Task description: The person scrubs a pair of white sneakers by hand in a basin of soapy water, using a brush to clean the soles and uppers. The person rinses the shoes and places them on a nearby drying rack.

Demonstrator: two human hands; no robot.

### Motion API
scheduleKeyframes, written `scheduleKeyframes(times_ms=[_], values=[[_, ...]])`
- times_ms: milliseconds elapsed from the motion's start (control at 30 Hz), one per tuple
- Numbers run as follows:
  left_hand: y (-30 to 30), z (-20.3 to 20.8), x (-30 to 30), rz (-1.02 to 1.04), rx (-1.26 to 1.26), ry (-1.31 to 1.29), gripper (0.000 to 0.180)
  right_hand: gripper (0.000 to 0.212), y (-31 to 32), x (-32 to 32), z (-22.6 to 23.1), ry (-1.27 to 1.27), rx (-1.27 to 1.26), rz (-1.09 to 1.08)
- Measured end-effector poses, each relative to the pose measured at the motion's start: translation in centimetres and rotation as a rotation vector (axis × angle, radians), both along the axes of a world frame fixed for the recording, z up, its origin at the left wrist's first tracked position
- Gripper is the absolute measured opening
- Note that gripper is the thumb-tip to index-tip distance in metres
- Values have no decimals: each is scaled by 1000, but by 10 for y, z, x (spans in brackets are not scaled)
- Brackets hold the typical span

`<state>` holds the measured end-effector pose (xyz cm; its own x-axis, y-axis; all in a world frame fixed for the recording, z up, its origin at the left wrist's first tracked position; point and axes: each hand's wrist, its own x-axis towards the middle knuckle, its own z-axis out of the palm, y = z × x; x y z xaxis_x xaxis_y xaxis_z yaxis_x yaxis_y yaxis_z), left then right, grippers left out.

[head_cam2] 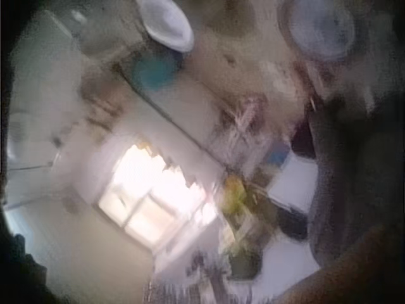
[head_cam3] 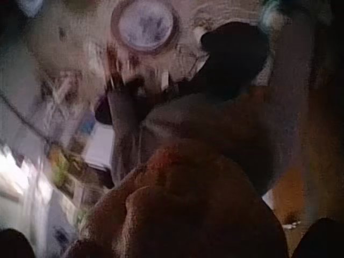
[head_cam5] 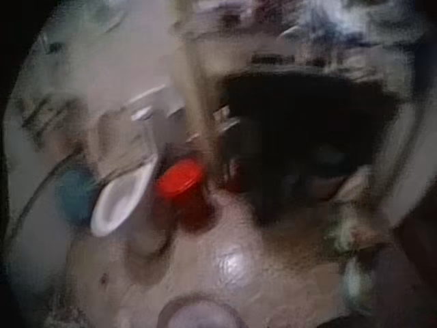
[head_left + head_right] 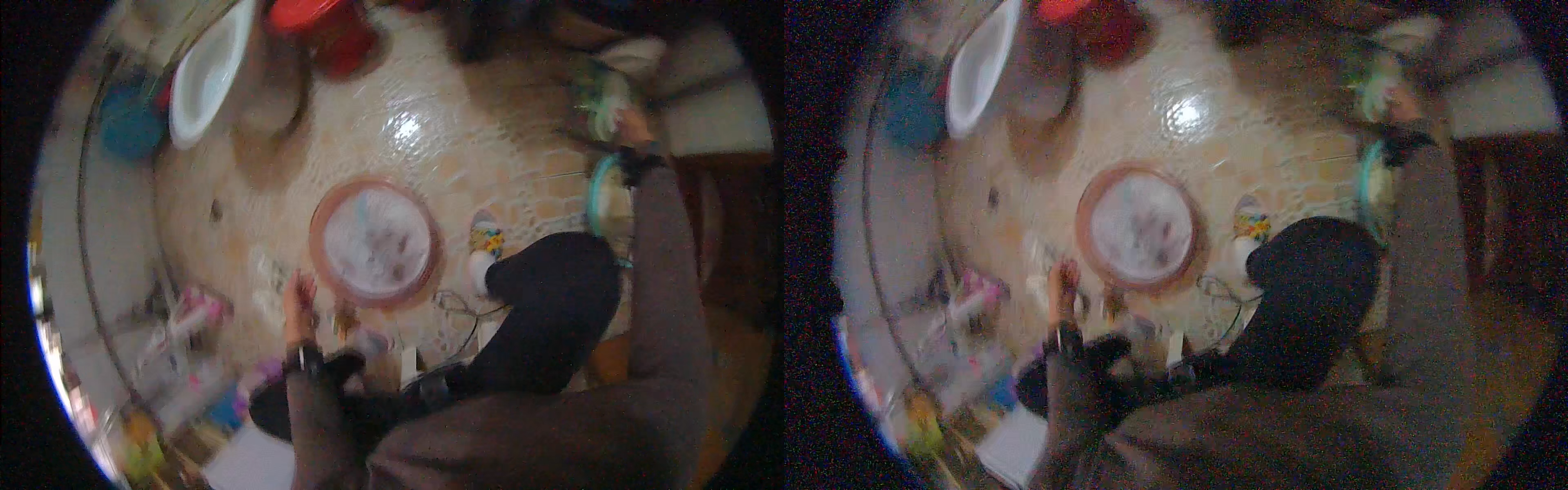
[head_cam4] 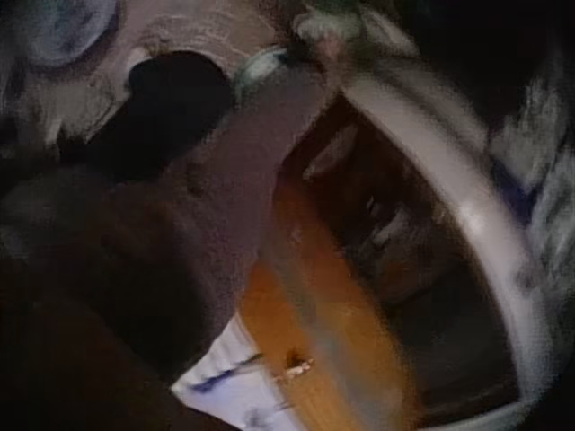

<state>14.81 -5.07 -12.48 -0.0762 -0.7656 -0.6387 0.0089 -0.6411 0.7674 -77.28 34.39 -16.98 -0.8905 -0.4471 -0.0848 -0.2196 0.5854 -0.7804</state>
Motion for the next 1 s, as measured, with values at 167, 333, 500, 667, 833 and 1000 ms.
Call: scheduleKeyframes(times_ms=[167, 333, 500, 667, 833, 1000], values=[[-72, 13, 72, 50, -121, 67, 22, 60, 36, -28, 71, -336, -139, 319], [-86, 5, 184, 329, -129, -169, 21, 56, 3, 56, 121, -40, -346, 144], [-83, -60, 213, -146, -67, -599, 29, 51, -95, 188, 128, 88, -209, 222], [-73, -141, 171, -737, -567, -1125, 45, 46, -205, 296, 144, 84, -66, 370], [-75, -173, 163, -864, -633, -1269, 18, 41, -296, 363, 193, 59, 72, 490], [-95, -139, 139, -542, -901, -1202, 16, 38, -382, 449, 286, -68, 151, 781]])
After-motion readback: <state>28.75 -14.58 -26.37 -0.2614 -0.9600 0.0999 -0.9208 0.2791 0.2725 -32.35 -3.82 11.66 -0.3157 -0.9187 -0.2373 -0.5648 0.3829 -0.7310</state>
